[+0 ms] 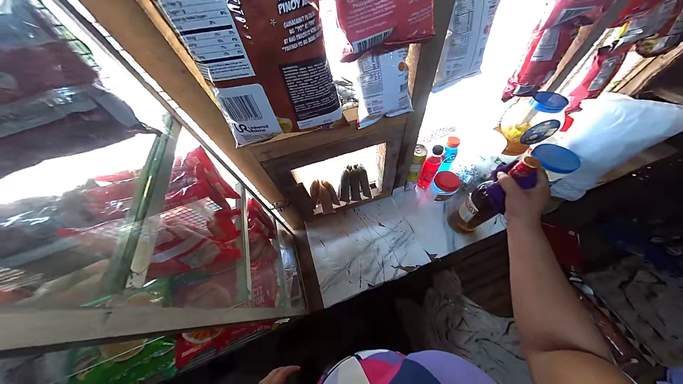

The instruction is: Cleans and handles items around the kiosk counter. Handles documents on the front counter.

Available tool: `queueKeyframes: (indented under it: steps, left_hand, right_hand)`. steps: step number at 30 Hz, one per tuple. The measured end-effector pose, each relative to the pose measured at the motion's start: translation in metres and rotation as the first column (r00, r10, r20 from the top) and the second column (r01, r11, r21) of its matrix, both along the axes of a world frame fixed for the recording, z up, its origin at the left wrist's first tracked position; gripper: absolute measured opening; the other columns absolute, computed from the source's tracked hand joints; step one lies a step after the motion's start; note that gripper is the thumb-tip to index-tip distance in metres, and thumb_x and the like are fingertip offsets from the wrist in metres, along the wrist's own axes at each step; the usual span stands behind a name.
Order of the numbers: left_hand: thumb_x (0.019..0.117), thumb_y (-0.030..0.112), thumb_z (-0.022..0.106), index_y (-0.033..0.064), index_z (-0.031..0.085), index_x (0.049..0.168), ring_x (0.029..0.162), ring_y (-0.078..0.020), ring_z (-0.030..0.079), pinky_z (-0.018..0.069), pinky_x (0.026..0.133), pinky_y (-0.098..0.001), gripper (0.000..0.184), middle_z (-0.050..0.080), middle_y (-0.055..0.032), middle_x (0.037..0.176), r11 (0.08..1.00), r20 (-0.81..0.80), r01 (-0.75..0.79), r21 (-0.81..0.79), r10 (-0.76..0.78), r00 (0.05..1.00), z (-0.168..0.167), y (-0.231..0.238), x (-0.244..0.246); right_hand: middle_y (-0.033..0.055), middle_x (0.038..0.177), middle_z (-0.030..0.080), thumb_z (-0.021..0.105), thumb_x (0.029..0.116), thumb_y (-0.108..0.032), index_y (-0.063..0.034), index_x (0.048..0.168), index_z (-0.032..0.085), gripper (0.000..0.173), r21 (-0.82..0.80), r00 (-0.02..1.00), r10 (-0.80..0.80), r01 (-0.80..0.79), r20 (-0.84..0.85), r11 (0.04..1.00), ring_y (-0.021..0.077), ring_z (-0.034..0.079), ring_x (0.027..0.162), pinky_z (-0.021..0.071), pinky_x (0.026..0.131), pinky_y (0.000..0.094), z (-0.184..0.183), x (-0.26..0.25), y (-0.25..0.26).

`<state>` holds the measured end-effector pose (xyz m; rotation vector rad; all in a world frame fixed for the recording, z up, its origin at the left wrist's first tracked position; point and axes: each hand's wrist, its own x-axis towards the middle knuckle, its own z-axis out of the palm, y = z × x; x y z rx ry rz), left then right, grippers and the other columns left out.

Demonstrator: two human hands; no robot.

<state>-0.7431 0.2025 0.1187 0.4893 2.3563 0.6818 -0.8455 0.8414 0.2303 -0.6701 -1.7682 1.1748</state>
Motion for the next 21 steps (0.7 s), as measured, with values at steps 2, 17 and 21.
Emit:
queueKeyframes:
  steps: [2, 17, 21]
  left_hand:
    - [0.1032, 0.039, 0.058, 0.0087, 0.063, 0.137, 0.126, -0.0351, 0.063, 0.0475, 0.108, -0.0581, 0.045, 0.065, -0.0174, 0.135, 1.0, 0.017, -0.008, -0.021, 0.008, 1.0, 0.001, 0.0, -0.001]
    - [0.1015, 0.049, 0.057, 0.0188, 0.054, 0.148, 0.137, -0.0334, 0.054, 0.0414, 0.112, -0.0605, 0.055, 0.057, -0.0121, 0.147, 0.987, 0.193, -0.001, -0.163, 0.033, 0.981, 0.001, 0.015, -0.021]
    - [0.1059, 0.036, 0.053, 0.0112, 0.056, 0.145, 0.129, -0.0249, 0.061, 0.0459, 0.113, -0.0472, 0.046, 0.063, -0.0131, 0.139, 0.98, 0.226, -0.081, 0.182, 0.038, 0.973, 0.008, 0.021, -0.02]
  right_hand:
    - [0.0169, 0.126, 0.063, 0.079, 0.0827, -0.018, -0.0033, 0.138, 0.054, 0.063, 0.026, 1.0, 0.004, -0.004, 0.028, 1.0, 0.0209, 0.064, 0.114, 0.0529, 0.099, 0.0418, 0.0, -0.004, -0.001]
    - [0.0347, 0.148, 0.043, 0.076, 0.0898, -0.025, 0.0174, 0.148, 0.03, 0.085, 0.251, 0.995, -0.004, 0.029, -0.098, 0.968, 0.0287, 0.047, 0.14, 0.0392, 0.117, 0.0324, -0.066, 0.048, -0.019]
    - [0.0307, 0.142, 0.047, 0.071, 0.0915, -0.017, 0.0203, 0.145, 0.022, 0.081, 0.248, 0.976, 0.046, 0.008, -0.212, 0.969, 0.0165, 0.052, 0.133, 0.0444, 0.111, 0.0284, -0.084, 0.086, -0.085]
